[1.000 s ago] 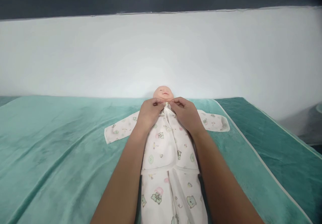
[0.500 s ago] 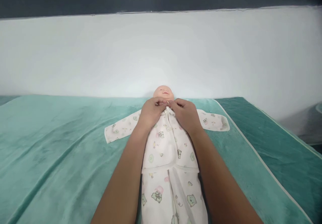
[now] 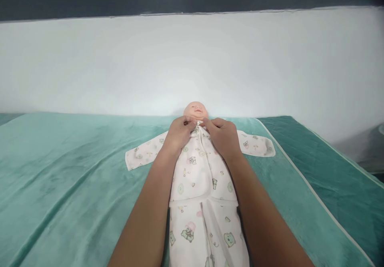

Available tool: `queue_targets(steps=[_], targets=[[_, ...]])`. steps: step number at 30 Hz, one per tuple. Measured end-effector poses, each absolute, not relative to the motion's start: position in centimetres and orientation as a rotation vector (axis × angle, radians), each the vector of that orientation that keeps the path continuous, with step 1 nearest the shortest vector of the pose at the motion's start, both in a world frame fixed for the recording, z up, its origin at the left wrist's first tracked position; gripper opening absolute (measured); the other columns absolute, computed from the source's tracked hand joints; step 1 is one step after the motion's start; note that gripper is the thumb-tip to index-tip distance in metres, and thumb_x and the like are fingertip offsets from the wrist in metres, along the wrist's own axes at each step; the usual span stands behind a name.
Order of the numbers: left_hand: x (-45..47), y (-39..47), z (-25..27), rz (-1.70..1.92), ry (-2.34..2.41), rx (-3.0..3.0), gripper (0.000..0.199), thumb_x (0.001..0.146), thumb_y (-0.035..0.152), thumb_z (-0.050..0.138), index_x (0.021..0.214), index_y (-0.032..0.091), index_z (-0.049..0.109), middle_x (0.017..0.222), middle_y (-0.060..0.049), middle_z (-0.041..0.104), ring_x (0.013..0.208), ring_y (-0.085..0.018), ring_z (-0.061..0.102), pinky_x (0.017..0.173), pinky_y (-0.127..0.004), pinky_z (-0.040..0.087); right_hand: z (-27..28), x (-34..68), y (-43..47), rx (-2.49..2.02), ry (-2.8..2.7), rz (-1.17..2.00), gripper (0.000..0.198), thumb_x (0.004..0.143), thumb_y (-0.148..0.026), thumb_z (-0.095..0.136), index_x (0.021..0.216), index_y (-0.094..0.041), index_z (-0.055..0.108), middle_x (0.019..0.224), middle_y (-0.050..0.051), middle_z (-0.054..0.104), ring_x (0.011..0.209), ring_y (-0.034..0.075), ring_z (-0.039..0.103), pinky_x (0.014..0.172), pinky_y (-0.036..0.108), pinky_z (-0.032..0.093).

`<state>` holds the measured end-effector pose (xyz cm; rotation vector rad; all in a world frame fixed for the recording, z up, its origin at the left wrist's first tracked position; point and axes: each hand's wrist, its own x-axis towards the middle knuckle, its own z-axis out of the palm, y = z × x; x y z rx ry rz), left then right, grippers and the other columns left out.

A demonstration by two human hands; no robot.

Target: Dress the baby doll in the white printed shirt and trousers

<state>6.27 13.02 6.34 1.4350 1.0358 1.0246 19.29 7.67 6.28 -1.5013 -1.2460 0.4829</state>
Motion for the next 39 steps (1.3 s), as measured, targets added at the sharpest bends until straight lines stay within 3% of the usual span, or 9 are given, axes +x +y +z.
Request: queue_targets(steps=[5, 11, 18, 25, 33, 39], targets=[[6.3, 13.0, 6.4, 1.068, 1.054, 1.457, 0.017, 0.077, 0.033, 0.064, 0.076, 0.016, 0.069, 0.075, -0.004, 0.067, 0.071, -0.015, 0.058, 0.068, -0.027, 0.043, 6.1, 19.2, 7.7, -1.42, -1.339, 0.431, 0.045, 0.088, -0.039, 0.057, 0.049, -0.019, 0.045, 0.063, -0.001, 0.05, 0.064, 0.013, 0.047, 0.063, 0.029, 0.034], [6.3, 12.9, 6.6, 1.076, 1.058, 1.505, 0.014, 0.076, 0.027, 0.063, 0.077, 0.017, 0.073, 0.088, -0.007, 0.074, 0.083, -0.019, 0.065, 0.079, -0.03, 0.047, 6.0, 19.2, 7.8, -1.418, -1.353, 0.469, 0.048, 0.087, -0.04, 0.058, 0.048, -0.018, 0.04, 0.062, -0.002, 0.045, 0.063, 0.012, 0.044, 0.062, 0.028, 0.033], [6.3, 12.8, 6.6, 1.089, 1.032, 1.524, 0.016, 0.077, 0.022, 0.062, 0.084, 0.018, 0.075, 0.099, -0.007, 0.076, 0.091, -0.02, 0.067, 0.085, -0.031, 0.048, 6.1, 19.5, 7.8, -1.376, -1.207, 0.559, 0.036, 0.085, -0.043, 0.058, 0.06, -0.018, 0.064, 0.065, -0.002, 0.055, 0.066, 0.013, 0.049, 0.067, 0.027, 0.037], [6.2, 12.3, 6.8, 1.123, 1.136, 1.706, 0.019, 0.084, 0.024, 0.057, 0.088, 0.021, 0.074, 0.093, -0.004, 0.074, 0.087, -0.019, 0.065, 0.085, -0.033, 0.048, 6.7, 20.3, 7.5, -1.424, -1.071, 0.634, 0.031, 0.083, -0.046, 0.057, 0.067, -0.019, 0.063, 0.053, -0.005, 0.043, 0.049, 0.01, 0.035, 0.049, 0.026, 0.027], [6.1, 10.2, 5.9, 1.101, 1.246, 2.105, 0.038, 0.091, 0.012, 0.04, 0.11, 0.022, 0.07, 0.114, -0.007, 0.063, 0.112, -0.022, 0.058, 0.098, -0.037, 0.045, 7.1, 19.3, 5.4, -1.582, -1.403, 0.426, 0.029, 0.089, -0.039, 0.048, 0.076, -0.02, 0.066, 0.077, 0.0, 0.065, 0.073, 0.016, 0.054, 0.069, 0.029, 0.037], [5.5, 8.1, 5.3, 1.115, 1.305, 2.196, 0.036, 0.092, 0.014, 0.039, 0.112, 0.021, 0.069, 0.113, -0.009, 0.062, 0.11, -0.025, 0.056, 0.099, -0.043, 0.043, 7.6, 18.1, 2.0, -1.761, -1.552, 0.349, 0.016, 0.084, -0.034, 0.056, 0.094, -0.021, 0.053, 0.09, 0.0, 0.06, 0.073, 0.015, 0.053, 0.065, 0.027, 0.037]])
